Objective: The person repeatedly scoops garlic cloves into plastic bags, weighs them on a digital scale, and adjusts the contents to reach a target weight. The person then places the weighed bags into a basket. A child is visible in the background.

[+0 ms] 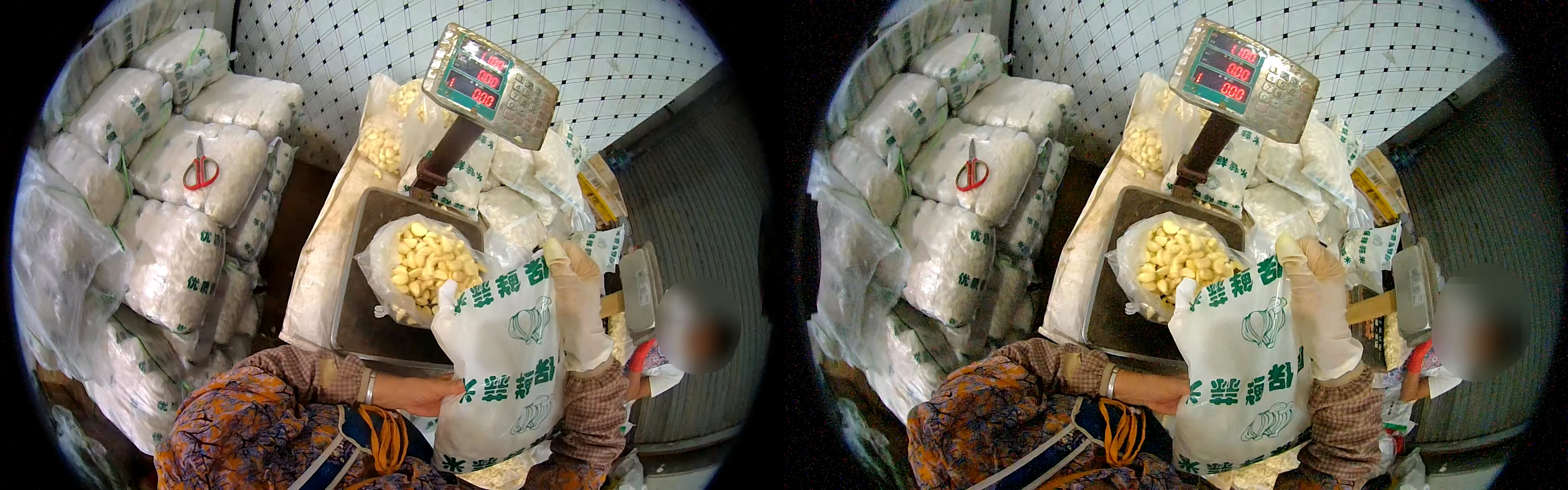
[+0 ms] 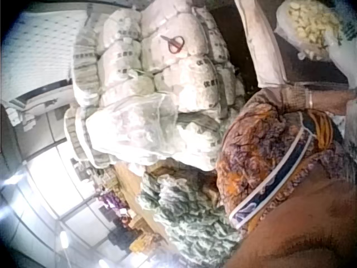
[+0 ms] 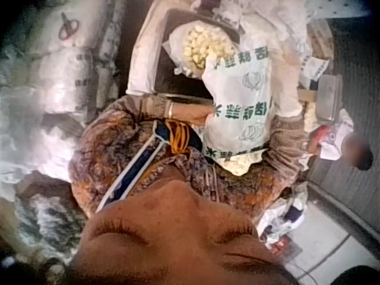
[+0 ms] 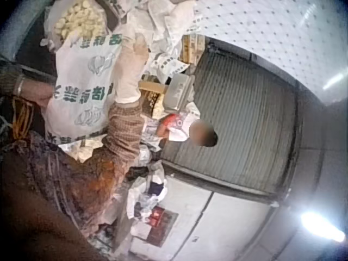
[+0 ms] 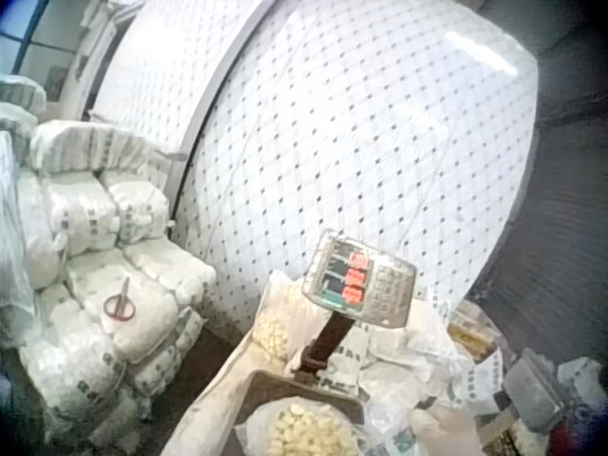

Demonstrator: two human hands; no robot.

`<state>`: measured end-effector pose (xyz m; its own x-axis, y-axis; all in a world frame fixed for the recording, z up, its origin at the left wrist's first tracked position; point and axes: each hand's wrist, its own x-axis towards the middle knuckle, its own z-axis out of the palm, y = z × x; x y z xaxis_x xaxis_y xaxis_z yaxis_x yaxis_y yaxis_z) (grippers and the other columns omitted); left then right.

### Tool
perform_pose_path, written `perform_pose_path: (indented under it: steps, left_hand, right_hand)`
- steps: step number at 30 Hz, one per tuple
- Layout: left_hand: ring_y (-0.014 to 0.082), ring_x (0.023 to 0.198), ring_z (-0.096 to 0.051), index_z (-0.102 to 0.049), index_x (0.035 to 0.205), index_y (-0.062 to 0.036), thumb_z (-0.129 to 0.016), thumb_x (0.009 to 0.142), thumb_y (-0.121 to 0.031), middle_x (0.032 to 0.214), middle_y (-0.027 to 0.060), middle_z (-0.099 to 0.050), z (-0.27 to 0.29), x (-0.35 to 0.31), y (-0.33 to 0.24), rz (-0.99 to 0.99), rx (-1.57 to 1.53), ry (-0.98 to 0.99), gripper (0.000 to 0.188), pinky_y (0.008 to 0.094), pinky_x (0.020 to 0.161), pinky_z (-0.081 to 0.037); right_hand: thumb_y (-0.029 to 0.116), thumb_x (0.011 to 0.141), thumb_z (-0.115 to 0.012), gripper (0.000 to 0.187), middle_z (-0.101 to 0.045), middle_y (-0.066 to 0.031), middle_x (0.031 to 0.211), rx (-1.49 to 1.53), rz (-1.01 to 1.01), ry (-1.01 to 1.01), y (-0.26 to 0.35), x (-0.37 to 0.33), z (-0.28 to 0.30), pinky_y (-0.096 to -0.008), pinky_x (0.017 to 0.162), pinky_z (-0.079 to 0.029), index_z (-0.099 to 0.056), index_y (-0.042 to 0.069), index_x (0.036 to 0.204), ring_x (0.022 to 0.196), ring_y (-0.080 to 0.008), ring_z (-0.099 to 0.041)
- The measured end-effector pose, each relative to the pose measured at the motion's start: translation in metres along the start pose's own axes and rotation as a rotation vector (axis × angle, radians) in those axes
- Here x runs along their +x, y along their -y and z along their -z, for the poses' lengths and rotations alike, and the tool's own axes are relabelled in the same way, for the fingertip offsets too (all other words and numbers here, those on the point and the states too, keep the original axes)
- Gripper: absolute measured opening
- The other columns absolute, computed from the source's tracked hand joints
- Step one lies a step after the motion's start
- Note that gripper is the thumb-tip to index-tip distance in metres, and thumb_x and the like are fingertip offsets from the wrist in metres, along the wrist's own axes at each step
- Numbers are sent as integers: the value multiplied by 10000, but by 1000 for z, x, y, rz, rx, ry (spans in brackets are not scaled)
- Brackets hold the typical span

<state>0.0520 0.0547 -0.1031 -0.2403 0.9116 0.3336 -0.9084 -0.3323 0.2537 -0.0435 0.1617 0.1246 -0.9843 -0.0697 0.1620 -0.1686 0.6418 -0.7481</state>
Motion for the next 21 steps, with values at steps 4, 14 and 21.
perform_pose_path:
  steps: [4,14,21]
  left_hand:
    - [170,1272,-325,-150,1417,-177,-609,835,-389,1408,13,-319,4,-3,2,84,-9,-73,771,370,1060,-269]
    - [215,1263,-343,-123,1416,-144,-656,814,-327,1393,75,-329,15,-14,7,72,143,-117,824,387,1036,-310]
    - [235,1267,-339,-112,1410,-99,-686,796,-250,1392,117,-323,7,-22,-4,108,311,-257,854,409,1038,-308]
  right_hand:
    - [253,899,-523,346,-343,-2,611,-198,65,-125,-1,-20,7,-262,543,-300,-398,44,654,608,-89,-324]
    - [292,896,-499,325,-444,33,667,-128,188,-329,-7,-91,25,-241,569,-302,-510,17,724,640,-62,-364]
    - [394,874,-466,422,-491,-56,682,-231,180,-507,-20,-138,29,-313,603,-353,-529,-1,741,642,-147,-431]
